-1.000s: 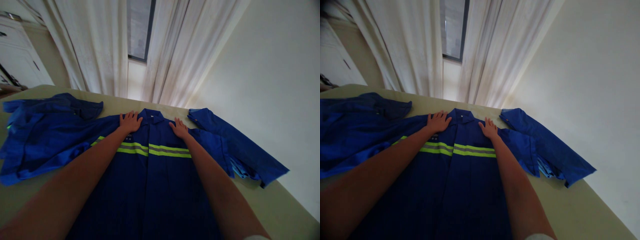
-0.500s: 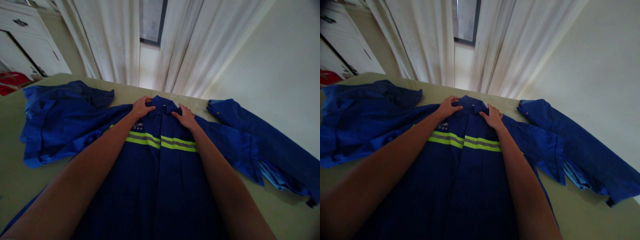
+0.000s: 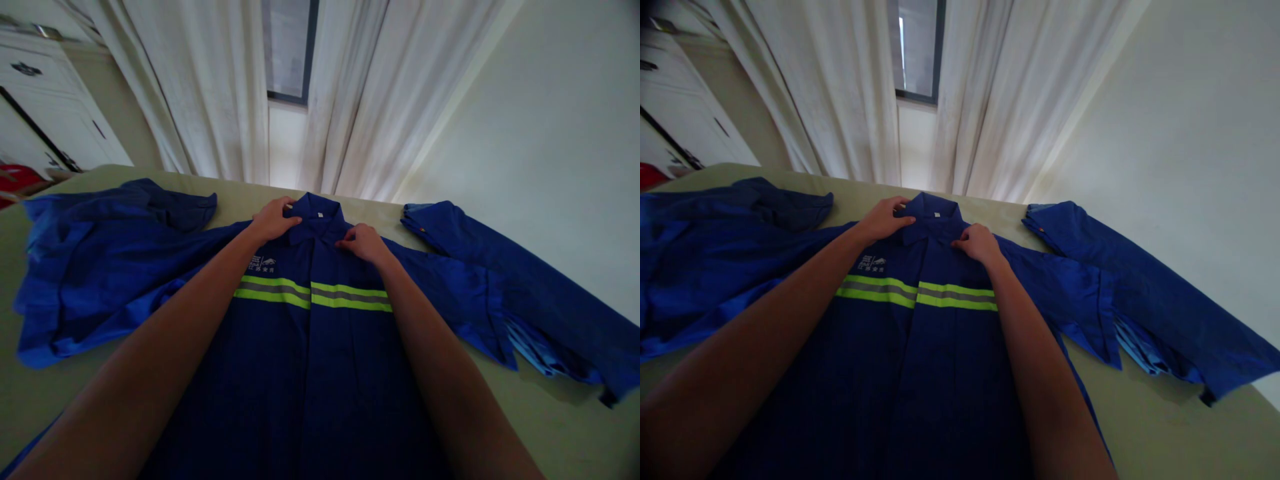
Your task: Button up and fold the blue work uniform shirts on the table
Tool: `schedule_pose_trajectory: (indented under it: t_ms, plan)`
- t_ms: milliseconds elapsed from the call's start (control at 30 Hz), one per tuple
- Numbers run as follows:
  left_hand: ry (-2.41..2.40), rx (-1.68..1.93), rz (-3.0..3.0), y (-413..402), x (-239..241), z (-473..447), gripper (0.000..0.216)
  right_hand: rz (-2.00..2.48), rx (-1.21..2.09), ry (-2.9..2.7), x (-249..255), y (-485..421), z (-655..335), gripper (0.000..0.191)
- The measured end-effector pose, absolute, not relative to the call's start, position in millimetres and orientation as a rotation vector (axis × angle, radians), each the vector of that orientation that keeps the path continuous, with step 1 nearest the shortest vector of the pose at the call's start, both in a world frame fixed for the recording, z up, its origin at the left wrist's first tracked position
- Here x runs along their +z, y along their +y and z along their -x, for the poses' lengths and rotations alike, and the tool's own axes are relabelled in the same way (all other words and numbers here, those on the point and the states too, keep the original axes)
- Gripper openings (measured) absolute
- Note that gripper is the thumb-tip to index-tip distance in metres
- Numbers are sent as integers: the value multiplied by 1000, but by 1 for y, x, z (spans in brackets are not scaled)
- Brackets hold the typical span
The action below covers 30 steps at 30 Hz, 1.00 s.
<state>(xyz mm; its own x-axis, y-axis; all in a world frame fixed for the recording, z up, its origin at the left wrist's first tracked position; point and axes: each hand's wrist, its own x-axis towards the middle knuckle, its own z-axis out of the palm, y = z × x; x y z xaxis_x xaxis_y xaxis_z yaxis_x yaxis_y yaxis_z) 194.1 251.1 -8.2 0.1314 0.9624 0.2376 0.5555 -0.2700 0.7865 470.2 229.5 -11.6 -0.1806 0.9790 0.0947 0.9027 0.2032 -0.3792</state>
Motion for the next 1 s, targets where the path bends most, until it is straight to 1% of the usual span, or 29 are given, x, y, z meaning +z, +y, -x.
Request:
schedule_pose_trajectory:
  t_ms: [33, 67, 100, 167, 233, 300, 333, 367, 400, 500, 533, 567, 600, 667, 767, 833, 867, 933, 1000]
  plan:
    - [1501, 1016, -1895, 251, -9, -194, 59, 1794, 319, -2176, -12, 229, -472, 28]
    - [1525, 1019, -1894, 251, -8, -194, 61, 1792, 280, -2160, -14, 228, -472, 29]
    - [1525, 1023, -1893, 251, -7, -194, 62, 1773, 240, -2131, -16, 228, -473, 39]
    - [1431, 1011, -1906, 249, -2, -194, 61, 1714, 209, -2083, -21, 228, -473, 72]
    - [1248, 934, -1930, 246, 6, -192, 51, 1660, 266, -2073, -26, 228, -473, 100]
    - [1110, 833, -1948, 241, 17, -189, 39, 1608, 310, -2057, -26, 228, -475, 114]
    - [1078, 787, -1958, 239, 23, -187, 35, 1581, 308, -2046, -23, 228, -476, 116]
    - [1069, 743, -1974, 237, 29, -185, 32, 1559, 293, -2041, -19, 227, -478, 113]
    - [1075, 697, -1998, 235, 36, -183, 30, 1546, 269, -2053, -13, 226, -480, 105]
    - [1120, 507, -2112, 231, 51, -176, 25, 1504, 205, -2245, 14, 220, -485, 54]
    - [1139, 434, -2157, 230, 54, -174, 23, 1468, 206, -2346, 23, 216, -485, 42]
    - [1158, 361, -2201, 229, 56, -173, 21, 1424, 217, -2443, 31, 211, -485, 35]
    - [1170, 289, -2243, 228, 55, -172, 19, 1381, 232, -2528, 36, 205, -483, 35]
    - [1180, 149, -2318, 226, 51, -170, 20, 1334, 234, -2656, 39, 189, -480, 42]
    - [1167, -119, -2342, 219, 39, -167, 29, 1319, 223, -2774, 28, 161, -477, 55]
    - [1134, -229, -2302, 212, 34, -166, 34, 1319, 250, -2764, 20, 145, -477, 54]
    - [1123, -220, -2303, 208, 33, -167, 34, 1345, 248, -2706, 17, 138, -475, 49]
    - [1191, -19, -2396, 197, 31, -176, 33, 1443, 174, -2505, 13, 128, -468, 40]
    - [1353, 254, -2492, 181, 28, -198, 37, 1524, 92, -2355, 8, 122, -452, 43]
